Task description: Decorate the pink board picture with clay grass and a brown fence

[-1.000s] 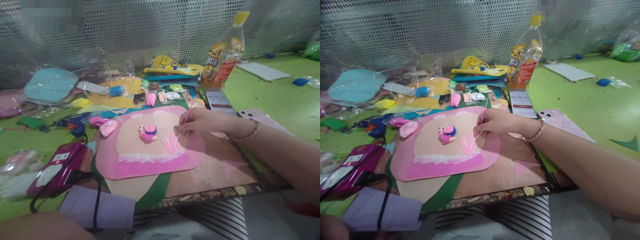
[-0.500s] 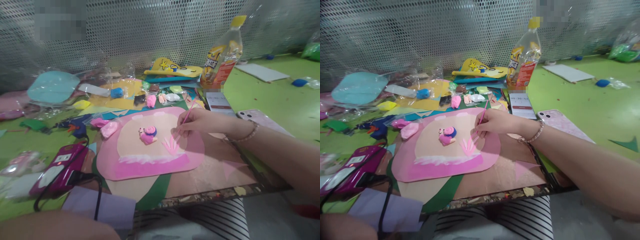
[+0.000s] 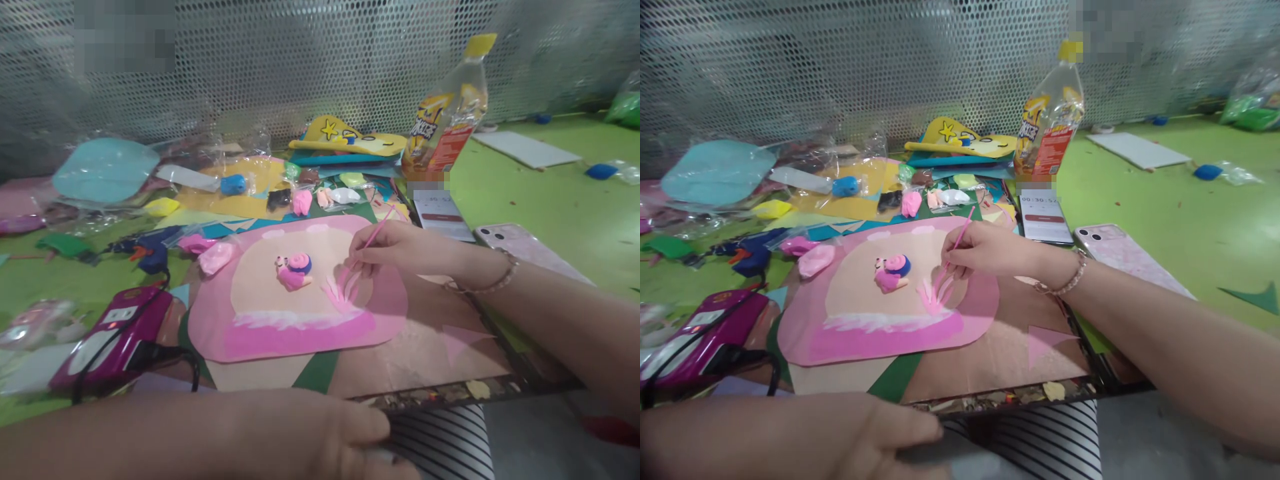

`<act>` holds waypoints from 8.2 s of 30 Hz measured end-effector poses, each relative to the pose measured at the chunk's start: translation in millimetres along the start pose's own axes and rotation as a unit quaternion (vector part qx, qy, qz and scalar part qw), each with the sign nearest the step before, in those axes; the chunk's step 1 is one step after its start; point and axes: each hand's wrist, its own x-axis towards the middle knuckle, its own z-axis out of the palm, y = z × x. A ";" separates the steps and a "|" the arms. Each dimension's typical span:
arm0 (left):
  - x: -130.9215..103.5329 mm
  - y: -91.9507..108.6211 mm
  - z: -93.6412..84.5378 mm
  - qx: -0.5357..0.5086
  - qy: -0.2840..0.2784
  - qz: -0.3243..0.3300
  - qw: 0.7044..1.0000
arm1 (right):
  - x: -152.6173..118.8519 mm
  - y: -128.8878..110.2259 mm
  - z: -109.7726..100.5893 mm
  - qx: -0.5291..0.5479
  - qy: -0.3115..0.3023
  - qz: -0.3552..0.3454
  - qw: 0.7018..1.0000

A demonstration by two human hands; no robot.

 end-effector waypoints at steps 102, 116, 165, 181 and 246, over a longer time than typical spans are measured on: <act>36.8 1.9 1.1 0.020 0.004 -0.101 0.995 | -14.6 -9.5 28.4 -0.176 0.050 -0.079 0.980; 39.7 9.3 3.8 0.008 0.010 -0.147 0.989 | -17.0 -17.8 31.3 -0.243 0.068 -0.090 0.963; 37.1 1.4 -1.0 0.021 -0.009 -0.101 0.995 | -18.8 -19.6 33.6 -0.269 0.076 -0.084 0.956; 40.0 10.7 4.6 -0.002 -0.001 -0.148 0.989 | -18.8 -14.0 34.7 -0.279 0.081 -0.108 0.951; 40.1 10.0 5.4 0.021 0.005 -0.149 0.989 | -21.3 -17.8 33.3 -0.258 0.048 -0.116 0.958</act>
